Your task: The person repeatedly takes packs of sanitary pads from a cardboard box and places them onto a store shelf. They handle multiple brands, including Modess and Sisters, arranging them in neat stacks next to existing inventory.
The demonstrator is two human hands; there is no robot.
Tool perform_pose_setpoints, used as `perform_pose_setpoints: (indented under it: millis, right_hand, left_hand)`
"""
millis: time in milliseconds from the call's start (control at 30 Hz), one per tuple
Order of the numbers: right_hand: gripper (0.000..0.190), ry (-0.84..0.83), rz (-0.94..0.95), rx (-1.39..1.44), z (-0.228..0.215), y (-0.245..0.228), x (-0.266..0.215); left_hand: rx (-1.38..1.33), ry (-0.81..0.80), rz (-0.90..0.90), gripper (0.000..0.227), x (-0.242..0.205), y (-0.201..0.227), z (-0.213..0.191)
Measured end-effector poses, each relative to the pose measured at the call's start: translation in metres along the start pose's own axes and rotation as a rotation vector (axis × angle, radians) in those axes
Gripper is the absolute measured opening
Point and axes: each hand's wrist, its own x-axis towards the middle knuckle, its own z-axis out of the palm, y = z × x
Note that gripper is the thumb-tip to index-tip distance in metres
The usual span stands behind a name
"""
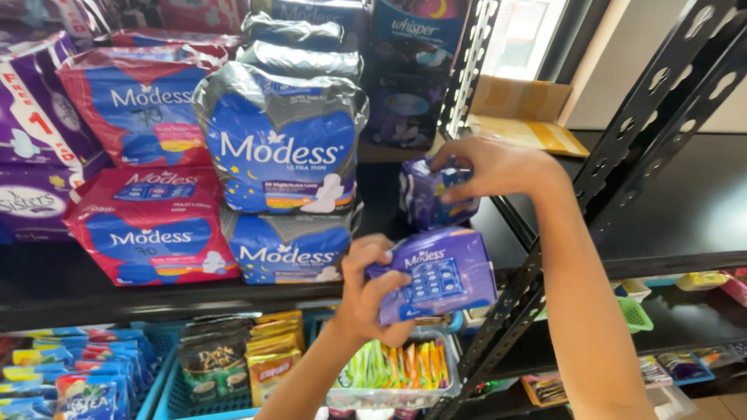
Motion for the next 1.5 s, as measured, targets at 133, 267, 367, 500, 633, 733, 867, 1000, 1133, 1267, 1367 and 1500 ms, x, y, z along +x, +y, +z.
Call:
perform_pose_setpoints:
  millis: [133,267,367,500,633,733,867,1000,1133,1267,1367,1500]
  right_hand:
    - [0.136,0.141,-0.106,-0.509,0.024,0.019,0.028]
    - [0.104,-0.143,0.172,-0.059,0.017,-0.004,0.054]
    - [0.091,0.068,0.257,-0.107,0.020,0.002,0.089]
    - [0.096,0.567,0.111,-0.092,0.038,0.027,0.155]
    - [0.094,0.460,-0.025,-0.054,0.059,0.051,0.202]
    - [0.083,0.440,-0.294,-0.095,0.079,0.043,0.213]
    - [0.073,0.311,0.010,-0.112,0.077,0.015,0.189]
    - [0.077,0.415,-0.148,0.069,0.059,0.047,0.184]
    - [0.068,0.415,-0.037,0.509,-0.028,-0.041,0.054]
    - [0.097,0.137,-0.630,0.202,-0.027,-0.080,-0.019]
    - [0.103,0.012,-0.350,0.047,-0.004,-0.089,-0.018]
    - [0.094,0.214,-0.058,-0.002,0.004,-0.063,0.005]
  left_hand:
    - [-0.017,0.048,0.068,0.049,0.000,-0.006,0.005]
    - [-0.043,0.068,0.163,0.043,-0.003,-0.007,0.011]
    - [-0.036,0.102,0.162,0.041,-0.004,-0.008,0.014]
    - [-0.040,0.122,0.176,0.042,-0.007,-0.010,0.012]
    - [0.018,0.121,0.157,0.041,-0.008,-0.011,0.009]
    - [0.006,0.073,0.154,0.050,-0.006,-0.008,0.005]
    - [0.042,0.029,0.119,0.048,-0.002,-0.003,0.005]
    - [0.195,-0.025,-0.028,0.053,0.006,0.008,0.006]
    - [0.260,-0.025,-0.207,0.060,0.026,0.022,0.010]
    - [0.283,-0.054,-0.403,0.066,0.040,0.024,0.013]
    - [0.319,-0.070,-0.442,0.063,0.036,0.021,0.019]
    - [0.499,-0.056,-0.318,0.051,0.033,0.013,0.025]
